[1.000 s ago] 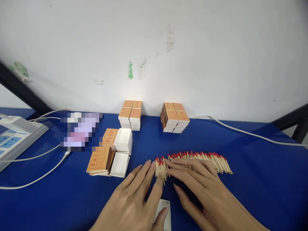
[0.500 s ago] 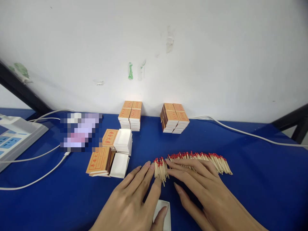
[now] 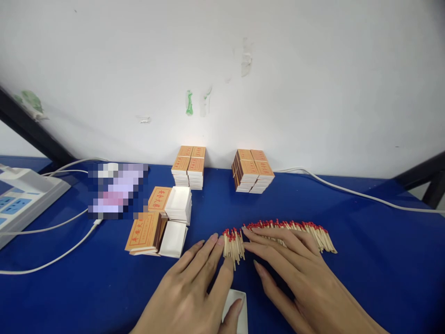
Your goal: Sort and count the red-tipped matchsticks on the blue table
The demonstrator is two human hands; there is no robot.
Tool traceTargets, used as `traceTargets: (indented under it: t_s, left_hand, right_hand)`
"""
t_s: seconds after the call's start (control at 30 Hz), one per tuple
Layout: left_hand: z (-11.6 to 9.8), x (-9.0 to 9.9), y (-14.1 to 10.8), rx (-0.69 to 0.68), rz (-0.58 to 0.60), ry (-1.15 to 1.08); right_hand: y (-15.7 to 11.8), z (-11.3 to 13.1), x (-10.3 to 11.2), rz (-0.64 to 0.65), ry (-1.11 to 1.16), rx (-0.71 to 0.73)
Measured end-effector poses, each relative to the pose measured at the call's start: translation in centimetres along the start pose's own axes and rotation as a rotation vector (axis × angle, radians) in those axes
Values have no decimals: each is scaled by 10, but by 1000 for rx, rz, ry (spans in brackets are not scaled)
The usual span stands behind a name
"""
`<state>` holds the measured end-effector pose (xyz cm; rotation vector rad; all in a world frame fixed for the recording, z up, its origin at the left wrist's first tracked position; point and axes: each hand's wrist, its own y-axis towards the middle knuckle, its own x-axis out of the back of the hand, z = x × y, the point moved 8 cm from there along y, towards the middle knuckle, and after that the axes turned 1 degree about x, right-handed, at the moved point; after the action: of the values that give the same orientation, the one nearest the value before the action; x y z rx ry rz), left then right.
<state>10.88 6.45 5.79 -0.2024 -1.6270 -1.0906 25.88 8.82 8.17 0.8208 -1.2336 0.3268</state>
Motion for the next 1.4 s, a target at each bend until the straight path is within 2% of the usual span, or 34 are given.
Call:
traceTargets:
  t_s: [0.63,1.0,1.4]
  left_hand:
    - [-1,0,2,-1,-12,18]
    - [-2,-1,1,4,-10,46]
    - [-2,-7,-6,50,1,72]
  right_hand:
    - [1,1,1,-30,47,-11]
    - [2,2,-2,15,40,-4]
    - [-6,1,-13,91,-64,11]
